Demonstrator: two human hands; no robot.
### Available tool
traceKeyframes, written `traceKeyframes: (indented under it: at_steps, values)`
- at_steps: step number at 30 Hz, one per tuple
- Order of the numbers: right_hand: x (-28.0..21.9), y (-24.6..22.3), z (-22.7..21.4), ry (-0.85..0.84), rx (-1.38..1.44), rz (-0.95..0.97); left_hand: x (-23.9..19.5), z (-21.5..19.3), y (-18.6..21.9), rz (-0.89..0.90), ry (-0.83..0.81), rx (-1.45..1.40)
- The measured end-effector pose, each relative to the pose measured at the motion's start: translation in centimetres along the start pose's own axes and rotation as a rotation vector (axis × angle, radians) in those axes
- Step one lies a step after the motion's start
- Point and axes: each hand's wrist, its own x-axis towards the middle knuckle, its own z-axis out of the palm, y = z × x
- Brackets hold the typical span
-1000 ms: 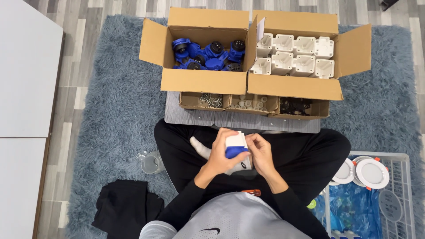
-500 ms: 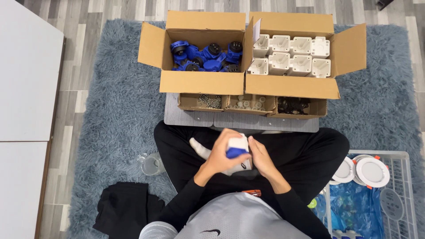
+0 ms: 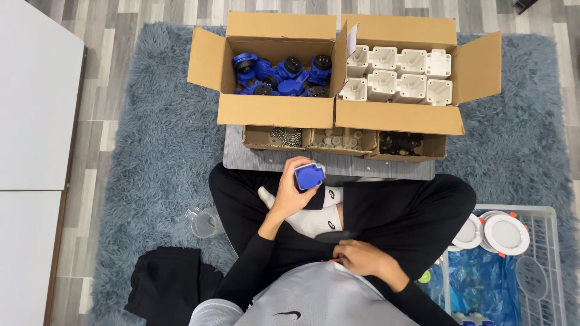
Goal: Assembling industrial electrical plugs and sockets using a screwdriver while sitting on the floor.
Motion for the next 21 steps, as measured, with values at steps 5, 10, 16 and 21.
traceKeyframes:
  at_steps: [5,10,16,21]
  values:
    - [0.1,0.8,2.3,-0.005,-0.143,-0.018,0.2,1.1,-0.9,0.015,0.049,0.125]
    - [-0.1,0.4,0.5,-0.045,-0.125,-0.058,0.6,1.9,-1.3,0.062,0.116,0.241]
    - [-2.3,-1.6,-6.6,0.144,0.338,-0.156,0.4,3.3,-5.2,0.129,0.231,0.211]
    - [-2.8,-0.3,-10.3,0.421,0.601,-0.199,0.5,3.7,-5.5,0.148,0.25,0.23]
